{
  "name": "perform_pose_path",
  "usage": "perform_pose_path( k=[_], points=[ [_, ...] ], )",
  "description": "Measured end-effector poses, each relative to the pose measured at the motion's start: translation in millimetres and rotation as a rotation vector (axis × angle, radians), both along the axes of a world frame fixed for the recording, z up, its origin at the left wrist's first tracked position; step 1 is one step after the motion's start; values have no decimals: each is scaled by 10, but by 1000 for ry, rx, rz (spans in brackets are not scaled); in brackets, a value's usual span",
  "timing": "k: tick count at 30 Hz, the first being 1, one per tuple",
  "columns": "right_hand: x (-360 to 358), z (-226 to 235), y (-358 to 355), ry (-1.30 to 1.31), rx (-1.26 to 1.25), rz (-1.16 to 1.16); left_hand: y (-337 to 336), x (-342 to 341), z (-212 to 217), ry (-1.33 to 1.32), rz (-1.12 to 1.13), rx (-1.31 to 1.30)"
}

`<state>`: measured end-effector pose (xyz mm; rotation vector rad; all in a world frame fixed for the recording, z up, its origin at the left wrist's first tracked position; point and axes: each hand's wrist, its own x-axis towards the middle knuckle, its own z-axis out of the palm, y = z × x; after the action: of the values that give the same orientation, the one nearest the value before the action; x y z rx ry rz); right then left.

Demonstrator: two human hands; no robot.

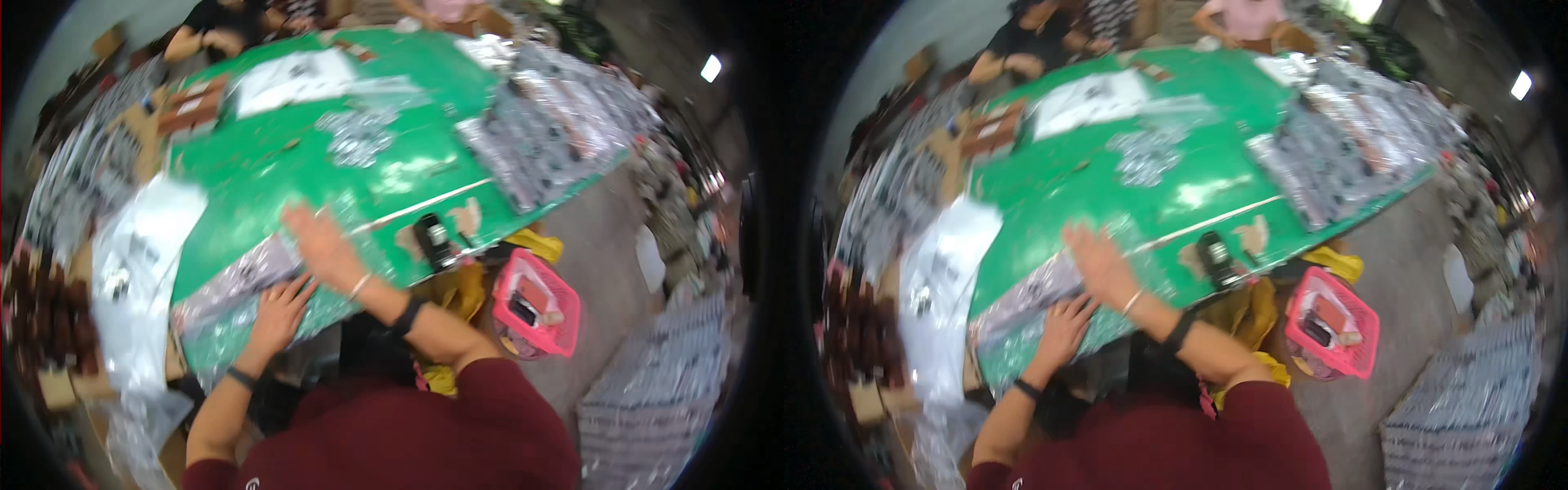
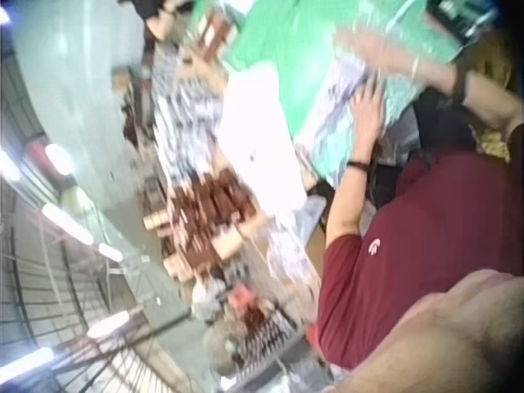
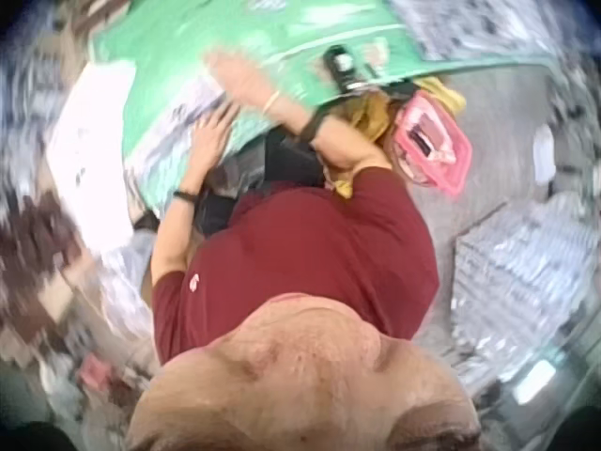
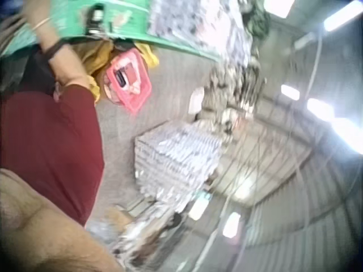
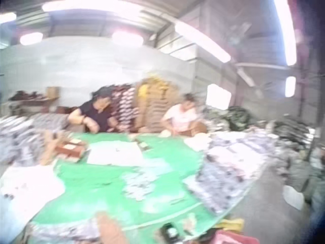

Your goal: Packaging wooden furniture components and small hardware into plastic bags and sealing them with tape.

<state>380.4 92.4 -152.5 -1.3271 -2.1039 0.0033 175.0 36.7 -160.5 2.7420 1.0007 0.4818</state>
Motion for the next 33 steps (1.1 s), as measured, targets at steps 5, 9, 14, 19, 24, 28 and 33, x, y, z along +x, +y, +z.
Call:
perform_pose_path(
  k=[5, 9, 14, 19, 24, 28, 33],
  points=[
    [224, -513, -328, -195, -90, -79, -36, 144, 47, -41, -75, 17],
    [211, -436, -273, -226, -124, -81, 30, 224, 49, -41, -85, 30],
    [126, -516, -249, -233, -85, -83, 18, 146, 48, -42, -35, 29],
    [110, -531, -229, -176, -92, -83, 12, 161, 66, -24, -29, -5],
    [67, -569, -207, -112, -91, -54, -34, 144, 96, 24, 7, 3],
    [107, -561, -233, -87, -134, -63, -29, 202, 195, 47, 10, -5],
    [101, -580, -256, -27, -104, -35, -71, 218, 190, 84, 7, 4]
  ],
)
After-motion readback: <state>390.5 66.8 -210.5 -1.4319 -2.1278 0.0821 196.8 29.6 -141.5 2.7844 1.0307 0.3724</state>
